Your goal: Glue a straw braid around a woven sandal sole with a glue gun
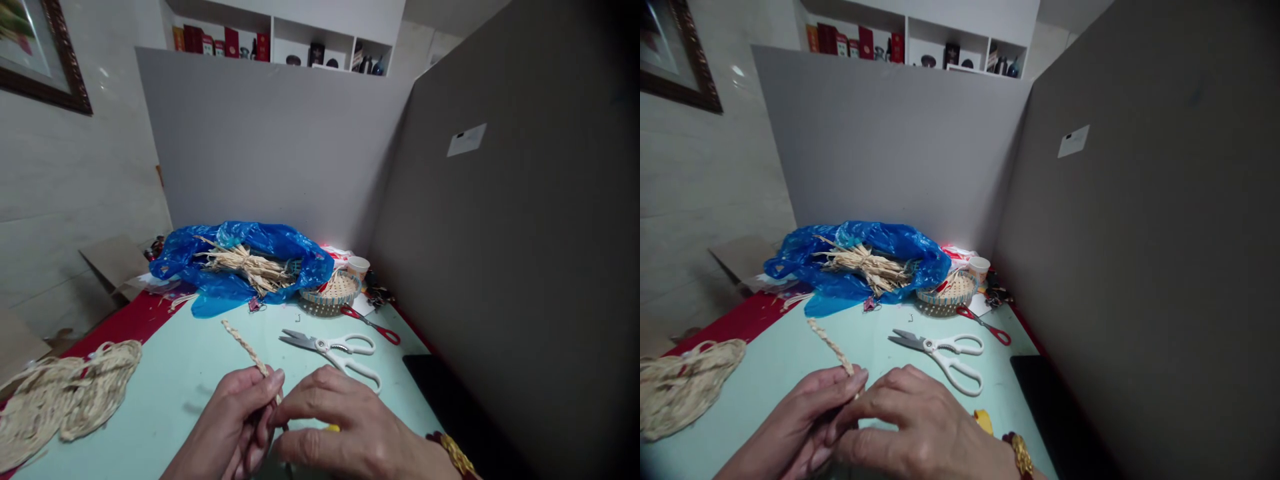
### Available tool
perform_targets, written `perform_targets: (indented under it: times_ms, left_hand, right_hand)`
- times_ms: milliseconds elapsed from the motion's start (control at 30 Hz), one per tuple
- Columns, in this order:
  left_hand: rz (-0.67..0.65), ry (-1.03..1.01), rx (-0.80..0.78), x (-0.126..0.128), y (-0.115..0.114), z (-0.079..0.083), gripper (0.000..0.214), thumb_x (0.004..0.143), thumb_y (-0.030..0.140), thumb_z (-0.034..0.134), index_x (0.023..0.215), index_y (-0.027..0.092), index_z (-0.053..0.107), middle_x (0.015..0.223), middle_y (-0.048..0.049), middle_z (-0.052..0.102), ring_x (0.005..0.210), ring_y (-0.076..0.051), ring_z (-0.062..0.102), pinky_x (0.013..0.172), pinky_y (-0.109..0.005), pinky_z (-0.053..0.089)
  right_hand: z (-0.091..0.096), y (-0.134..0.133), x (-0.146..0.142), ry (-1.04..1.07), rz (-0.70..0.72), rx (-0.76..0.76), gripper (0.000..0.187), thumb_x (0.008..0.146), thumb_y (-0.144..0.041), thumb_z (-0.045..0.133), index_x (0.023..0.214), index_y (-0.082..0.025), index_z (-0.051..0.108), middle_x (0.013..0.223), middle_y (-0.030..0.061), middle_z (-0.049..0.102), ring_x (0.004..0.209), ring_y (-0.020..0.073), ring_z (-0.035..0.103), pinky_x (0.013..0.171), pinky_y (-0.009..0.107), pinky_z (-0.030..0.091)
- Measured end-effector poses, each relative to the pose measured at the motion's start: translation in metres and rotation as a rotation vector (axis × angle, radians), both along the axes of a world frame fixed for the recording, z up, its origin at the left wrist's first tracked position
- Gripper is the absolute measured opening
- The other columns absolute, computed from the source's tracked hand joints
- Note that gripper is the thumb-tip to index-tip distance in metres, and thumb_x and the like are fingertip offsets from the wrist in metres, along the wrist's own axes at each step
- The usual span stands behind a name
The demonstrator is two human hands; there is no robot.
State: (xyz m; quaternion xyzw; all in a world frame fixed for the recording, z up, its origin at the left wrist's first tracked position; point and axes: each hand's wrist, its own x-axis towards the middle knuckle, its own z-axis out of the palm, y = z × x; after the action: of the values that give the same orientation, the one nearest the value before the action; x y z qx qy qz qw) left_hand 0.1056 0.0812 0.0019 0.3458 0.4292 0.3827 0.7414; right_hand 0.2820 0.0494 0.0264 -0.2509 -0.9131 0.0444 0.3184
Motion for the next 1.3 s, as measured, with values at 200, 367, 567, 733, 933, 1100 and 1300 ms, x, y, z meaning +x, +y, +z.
perform_targets:
  times_ms: [200,367,567,733,933,1100,1300]
  left_hand:
    - [-0.028,-0.037,0.025,0.001,0.004,-0.003,0.044,0.063,0.055,0.083,0.063,0.017,0.060,0.050,0.0066,0.045,0.042,-0.005,0.036,0.039,-0.017,0.024]
    - [0.076,0.024,0.172,-0.004,0.013,0.002,0.040,0.067,0.054,0.082,0.077,0.016,0.073,0.054,0.0059,0.050,0.046,-0.006,0.044,0.044,-0.016,0.035]
    - [0.177,0.055,0.277,-0.013,0.015,0.008,0.038,0.067,0.043,0.085,0.095,0.019,0.075,0.073,-0.0007,0.070,0.065,-0.013,0.062,0.063,-0.021,0.051]
    - [0.120,0.080,0.360,-0.011,0.011,0.012,0.045,0.072,0.039,0.081,0.109,0.021,0.063,0.066,-0.0014,0.072,0.059,-0.018,0.065,0.059,-0.026,0.053]
    - [0.076,0.091,0.328,-0.008,0.003,0.012,0.032,0.073,0.046,0.078,0.088,0.020,0.067,0.068,-0.0028,0.071,0.061,-0.018,0.064,0.060,-0.027,0.052]
    - [-0.011,0.225,0.481,-0.012,0.002,0.006,0.025,0.079,0.046,0.072,0.076,0.021,0.070,0.070,-0.0003,0.065,0.067,-0.016,0.058,0.063,-0.024,0.047]
    - [-0.127,0.353,0.576,-0.012,0.002,0.007,0.029,0.083,0.050,0.065,0.076,0.022,0.071,0.072,-0.0015,0.066,0.072,-0.019,0.059,0.066,-0.025,0.047]
  right_hand:
    - [-0.001,0.001,-0.001,0.071,0.023,-0.020,0.024,0.105,-0.029,0.044,0.114,-0.020,0.065,0.107,0.0073,0.076,0.100,0.0162,0.063,0.091,0.028,0.050]
    - [-0.002,-0.003,-0.006,0.180,-0.134,-0.163,0.028,0.104,-0.034,0.047,0.092,-0.019,0.068,0.082,0.0049,0.074,0.079,0.0148,0.065,0.080,0.028,0.049]
    - [0.001,-0.010,-0.005,0.221,-0.318,-0.259,0.022,0.102,-0.031,0.051,0.088,-0.020,0.064,0.086,0.0032,0.073,0.081,0.0153,0.063,0.087,0.033,0.044]
    - [0.000,-0.011,-0.006,0.227,-0.312,-0.280,0.024,0.103,-0.031,0.048,0.088,-0.020,0.063,0.082,0.0017,0.071,0.073,0.0140,0.060,0.083,0.031,0.041]
    - [-0.002,-0.013,-0.010,0.235,-0.301,-0.394,0.017,0.102,-0.029,0.052,0.092,-0.021,0.063,0.088,-0.0006,0.072,0.079,0.0131,0.062,0.085,0.029,0.039]
    - [-0.002,-0.010,-0.012,0.218,-0.335,-0.460,0.014,0.100,-0.027,0.056,0.090,-0.022,0.065,0.085,-0.0023,0.069,0.080,0.0142,0.056,0.085,0.030,0.039]
    - [-0.003,-0.014,-0.011,0.264,-0.401,-0.596,0.016,0.097,-0.025,0.059,0.085,-0.021,0.067,0.080,-0.0020,0.065,0.082,0.0154,0.054,0.079,0.029,0.040]
